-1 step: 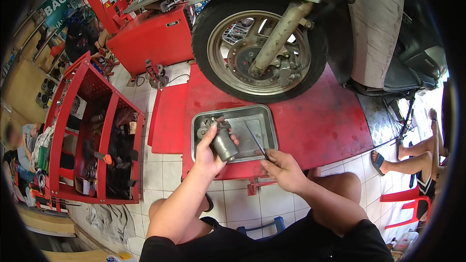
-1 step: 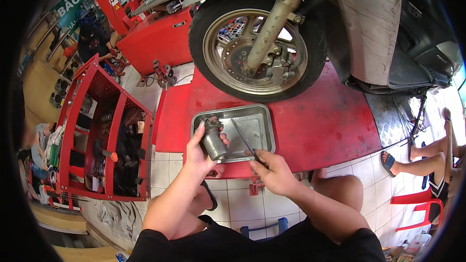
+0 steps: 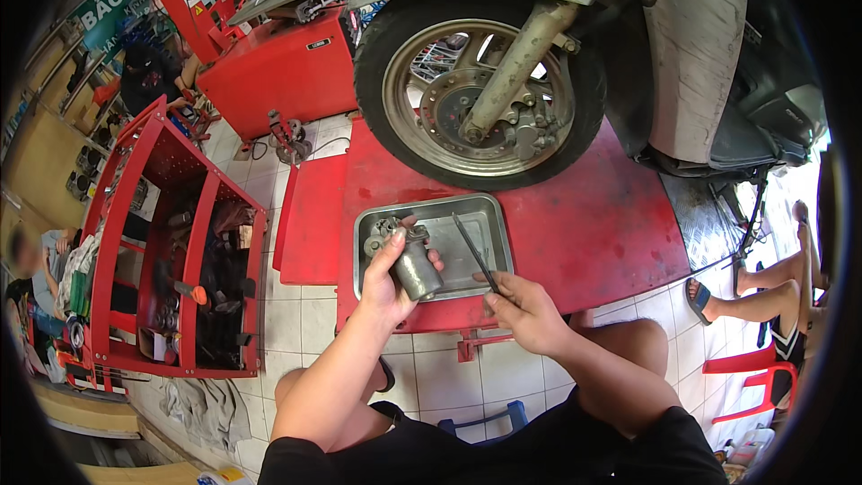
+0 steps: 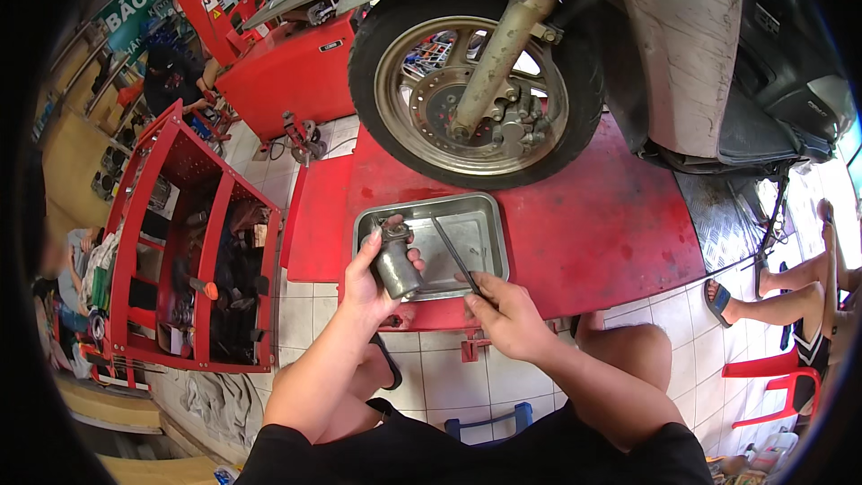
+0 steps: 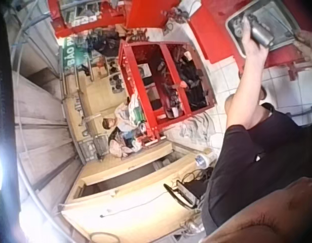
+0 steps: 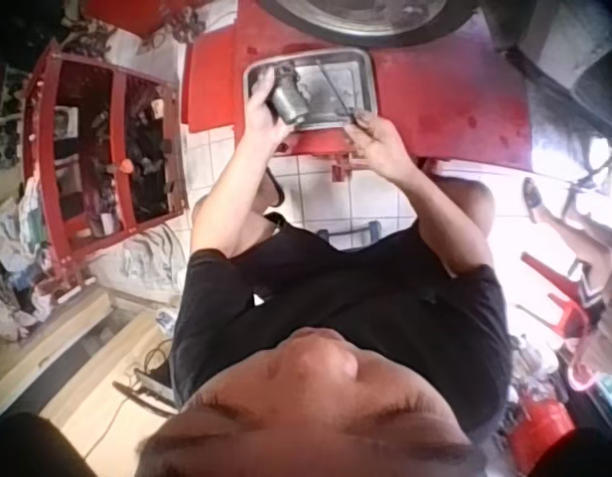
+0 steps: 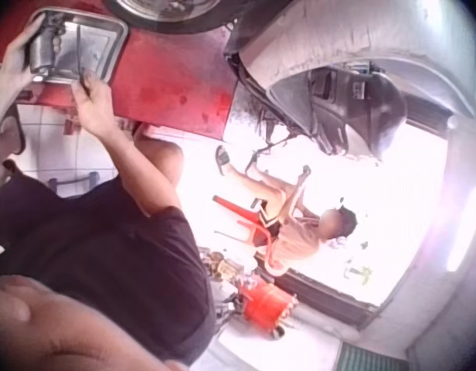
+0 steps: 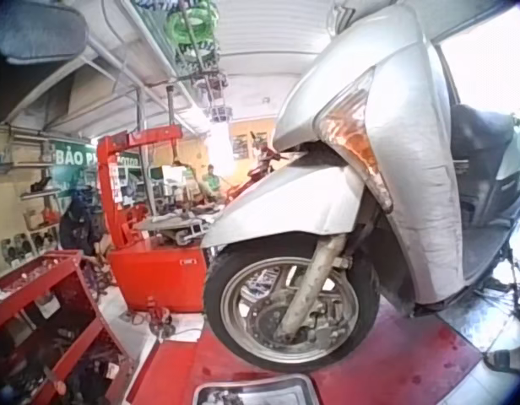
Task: The person sits in a workshop and uses a screwdriver to disassemble a cylindrical motorcycle part, likely a starter motor, over a metal tray. They remove internal components such as a rotor and brushes, placing them into the tray, and then reassemble the unit by inserting the components back into the housing.
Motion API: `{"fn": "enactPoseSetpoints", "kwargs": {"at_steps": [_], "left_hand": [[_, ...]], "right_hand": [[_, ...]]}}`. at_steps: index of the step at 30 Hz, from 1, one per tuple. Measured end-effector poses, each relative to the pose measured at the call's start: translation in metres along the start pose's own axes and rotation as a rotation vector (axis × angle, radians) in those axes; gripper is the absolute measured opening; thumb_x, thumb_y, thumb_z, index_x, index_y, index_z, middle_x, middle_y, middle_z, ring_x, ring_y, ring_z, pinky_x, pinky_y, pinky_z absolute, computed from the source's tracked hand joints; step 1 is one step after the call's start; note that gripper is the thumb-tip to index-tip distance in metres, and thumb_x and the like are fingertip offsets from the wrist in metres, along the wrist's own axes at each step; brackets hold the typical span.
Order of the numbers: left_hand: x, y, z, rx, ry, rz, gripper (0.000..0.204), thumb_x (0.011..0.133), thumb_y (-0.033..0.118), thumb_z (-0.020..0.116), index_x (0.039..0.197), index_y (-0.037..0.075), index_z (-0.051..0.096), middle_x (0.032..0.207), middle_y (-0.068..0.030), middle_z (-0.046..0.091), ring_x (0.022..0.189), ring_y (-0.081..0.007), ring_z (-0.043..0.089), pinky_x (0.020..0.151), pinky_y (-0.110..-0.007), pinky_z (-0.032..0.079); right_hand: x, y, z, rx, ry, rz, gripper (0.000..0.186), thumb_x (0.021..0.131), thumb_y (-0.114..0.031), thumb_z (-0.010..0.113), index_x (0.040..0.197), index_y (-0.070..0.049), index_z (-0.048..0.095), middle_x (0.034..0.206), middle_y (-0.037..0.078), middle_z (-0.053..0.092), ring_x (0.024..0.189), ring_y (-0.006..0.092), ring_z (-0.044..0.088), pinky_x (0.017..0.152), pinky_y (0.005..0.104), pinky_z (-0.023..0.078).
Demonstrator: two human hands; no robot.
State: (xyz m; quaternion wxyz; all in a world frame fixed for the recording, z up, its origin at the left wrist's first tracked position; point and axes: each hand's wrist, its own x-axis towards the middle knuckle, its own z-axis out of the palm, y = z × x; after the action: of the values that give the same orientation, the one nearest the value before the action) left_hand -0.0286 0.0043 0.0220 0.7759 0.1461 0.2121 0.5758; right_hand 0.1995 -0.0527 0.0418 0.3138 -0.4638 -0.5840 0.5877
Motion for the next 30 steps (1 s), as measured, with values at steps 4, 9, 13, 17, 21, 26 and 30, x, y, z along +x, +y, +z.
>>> {"fn": "enactPoseSetpoints", "kwargs": {"at_steps": [4, 9, 13, 17, 21, 26, 30], "left_hand": [[-0.004, 0.002, 0.003, 0.051, -0.222, -0.115, 0.062, 0.084, 0.021, 0.074, 0.134, 0.003, 0.042, 0.108, -0.0141, 0.059, 0.085, -0.0305, 0.064, 0.075, -0.044, 0.055], [-0.022, 0.004, 0.033, 1.133, -0.344, 0.325, 0.075, 0.071, 0.022, 0.086, 0.128, 0.001, 0.042, 0.106, -0.0141, 0.060, 0.089, -0.0303, 0.065, 0.080, -0.040, 0.054], [-0.037, -0.012, 0.039, 1.686, -0.149, 0.370, 0.081, 0.064, 0.023, 0.091, 0.123, 0.001, 0.039, 0.106, -0.0187, 0.060, 0.090, -0.0317, 0.066, 0.082, -0.038, 0.054], [-0.038, -0.013, 0.036, 1.654, -0.055, 0.291, 0.077, 0.061, 0.023, 0.093, 0.116, 0.001, 0.043, 0.100, -0.0169, 0.060, 0.092, -0.0271, 0.064, 0.081, -0.037, 0.053], [-0.039, -0.008, 0.029, 1.018, 0.170, -0.075, 0.061, 0.070, 0.022, 0.088, 0.113, 0.000, 0.051, 0.097, -0.0144, 0.064, 0.086, -0.0285, 0.067, 0.076, -0.039, 0.057], [-0.038, -0.011, 0.016, -0.181, 0.251, -0.295, 0.049, 0.091, 0.031, 0.068, 0.120, -0.004, 0.052, 0.106, -0.0206, 0.063, 0.100, -0.0355, 0.064, 0.090, -0.048, 0.055], [-0.037, -0.007, 0.023, -0.164, 0.351, -0.176, 0.041, 0.095, 0.027, 0.063, 0.119, -0.004, 0.054, 0.111, -0.0206, 0.062, 0.105, -0.0360, 0.062, 0.097, -0.047, 0.052]], "right_hand": [[-0.004, -0.010, -0.006, -0.093, 0.073, -0.173, 0.040, 0.103, -0.004, 0.045, 0.143, 0.003, 0.042, 0.084, 0.005, 0.057, 0.061, 0.0057, 0.043, 0.056, 0.0219, 0.040], [-0.004, -0.016, -0.014, 0.153, 0.072, -0.159, 0.049, 0.103, -0.001, 0.042, 0.150, 0.001, 0.027, 0.090, 0.011, 0.058, 0.058, 0.0056, 0.042, 0.053, 0.0215, 0.038], [-0.002, -0.012, -0.017, 0.231, 0.076, -0.111, 0.051, 0.103, -0.002, 0.042, 0.151, 0.000, 0.025, 0.092, 0.012, 0.059, 0.057, 0.0056, 0.042, 0.052, 0.0213, 0.037], [-0.003, -0.015, -0.015, 0.253, 0.054, -0.087, 0.051, 0.103, -0.002, 0.041, 0.152, -0.001, 0.024, 0.092, 0.013, 0.059, 0.054, 0.0065, 0.043, 0.051, 0.0216, 0.037], [0.000, -0.019, -0.015, 0.324, 0.072, -0.059, 0.051, 0.103, -0.002, 0.041, 0.151, -0.001, 0.025, 0.091, 0.012, 0.060, 0.052, 0.0071, 0.043, 0.050, 0.0223, 0.039], [0.000, -0.021, -0.014, 0.384, 0.107, -0.007, 0.050, 0.103, -0.001, 0.040, 0.151, -0.001, 0.027, 0.089, 0.010, 0.061, 0.053, 0.0067, 0.043, 0.051, 0.0218, 0.040], [0.002, -0.013, -0.012, 0.337, 0.054, 0.002, 0.053, 0.102, -0.002, 0.041, 0.152, 0.003, 0.022, 0.089, 0.014, 0.060, 0.048, 0.0074, 0.043, 0.044, 0.0225, 0.036]]}}
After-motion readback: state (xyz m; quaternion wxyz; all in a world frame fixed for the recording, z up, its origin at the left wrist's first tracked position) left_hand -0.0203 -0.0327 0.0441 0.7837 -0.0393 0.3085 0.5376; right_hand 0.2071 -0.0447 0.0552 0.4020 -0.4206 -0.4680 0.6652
